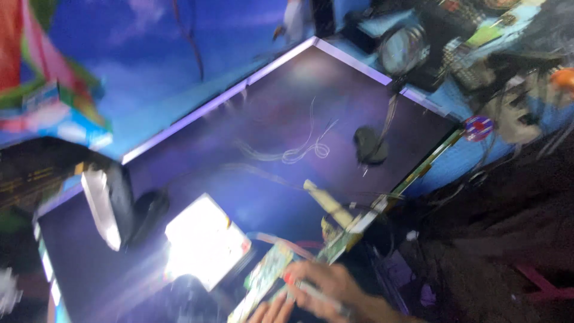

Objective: Testing and inspecting a circuit board from a television using a multimeter and a magnifying glass.

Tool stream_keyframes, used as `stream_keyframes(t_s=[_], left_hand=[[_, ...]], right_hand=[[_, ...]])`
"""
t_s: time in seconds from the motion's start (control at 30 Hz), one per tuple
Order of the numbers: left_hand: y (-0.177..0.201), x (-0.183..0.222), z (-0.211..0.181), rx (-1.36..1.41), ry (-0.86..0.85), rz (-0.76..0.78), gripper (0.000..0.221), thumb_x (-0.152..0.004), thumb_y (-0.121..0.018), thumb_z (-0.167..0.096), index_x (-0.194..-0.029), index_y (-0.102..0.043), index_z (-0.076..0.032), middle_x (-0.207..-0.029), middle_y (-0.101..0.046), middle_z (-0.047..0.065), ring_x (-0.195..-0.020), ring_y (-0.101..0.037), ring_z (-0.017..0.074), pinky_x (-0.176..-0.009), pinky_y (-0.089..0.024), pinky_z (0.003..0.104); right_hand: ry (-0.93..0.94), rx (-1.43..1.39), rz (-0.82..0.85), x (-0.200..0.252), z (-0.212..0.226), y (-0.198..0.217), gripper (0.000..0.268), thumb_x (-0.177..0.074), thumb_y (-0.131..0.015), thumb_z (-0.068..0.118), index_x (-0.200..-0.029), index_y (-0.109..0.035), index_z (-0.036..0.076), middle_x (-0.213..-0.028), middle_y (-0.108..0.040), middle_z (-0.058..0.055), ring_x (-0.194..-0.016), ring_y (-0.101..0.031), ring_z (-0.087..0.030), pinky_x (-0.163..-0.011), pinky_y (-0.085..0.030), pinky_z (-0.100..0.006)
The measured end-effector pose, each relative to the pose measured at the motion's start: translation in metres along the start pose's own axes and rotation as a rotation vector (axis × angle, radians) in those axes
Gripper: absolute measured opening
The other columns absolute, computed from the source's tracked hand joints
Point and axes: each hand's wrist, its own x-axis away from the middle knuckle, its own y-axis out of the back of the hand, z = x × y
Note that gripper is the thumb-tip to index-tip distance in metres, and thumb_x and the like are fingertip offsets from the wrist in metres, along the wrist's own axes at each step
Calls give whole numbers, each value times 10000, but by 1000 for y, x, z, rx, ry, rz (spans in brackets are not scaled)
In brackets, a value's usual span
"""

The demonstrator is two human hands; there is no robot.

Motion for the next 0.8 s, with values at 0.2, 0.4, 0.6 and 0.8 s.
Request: stream_keyframes(t_s=[0.2, 0.4, 0.6, 0.8], left_hand=[[124, -156, -52, 188, 165, 350, 353, -1054, -475, -372, -1206, -699, -145, -1296, -723, 6, -1159, -685, 204, -970, -348, 350], [131, -150, -46, 237, 190, 436, 370, -1056, -497, -344, -1266, -653, -82, -1373, -679, 89, -1280, -644, 264, -1020, -315, 397], [131, -152, -41, 189, 171, 463, 437, -1065, -471, -396, -1318, -638, -81, -1419, -651, 99, -1314, -615, 272, -1061, -277, 411], [130, -153, -38, 163, 125, 572, 558, -1041, -500, -467, -1416, -571, -60, -1512, -567, 125, -1396, -529, 298, -1078, -247, 426]], right_hand=[[-53, 175, 64, 8, -9, -16, 180, -921, -724, 217, -1082, -661, 166, -1128, -782, -7, -877, -783, -114, -707, -605, -224], [143, 268, 63, -1, -1, -19, 208, -926, -763, 119, -1062, -608, 101, -1110, -778, -62, -945, -795, -161, -797, -637, -236], [169, 239, 101, -7, 2, -19, 217, -922, -763, 74, -1068, -604, 56, -1117, -766, -120, -981, -798, -220, -876, -643, -281], [178, 286, 136, -11, 4, -21, 204, -926, -762, 76, -1058, -610, 45, -1116, -767, -122, -962, -795, -207, -854, -630, -271]])
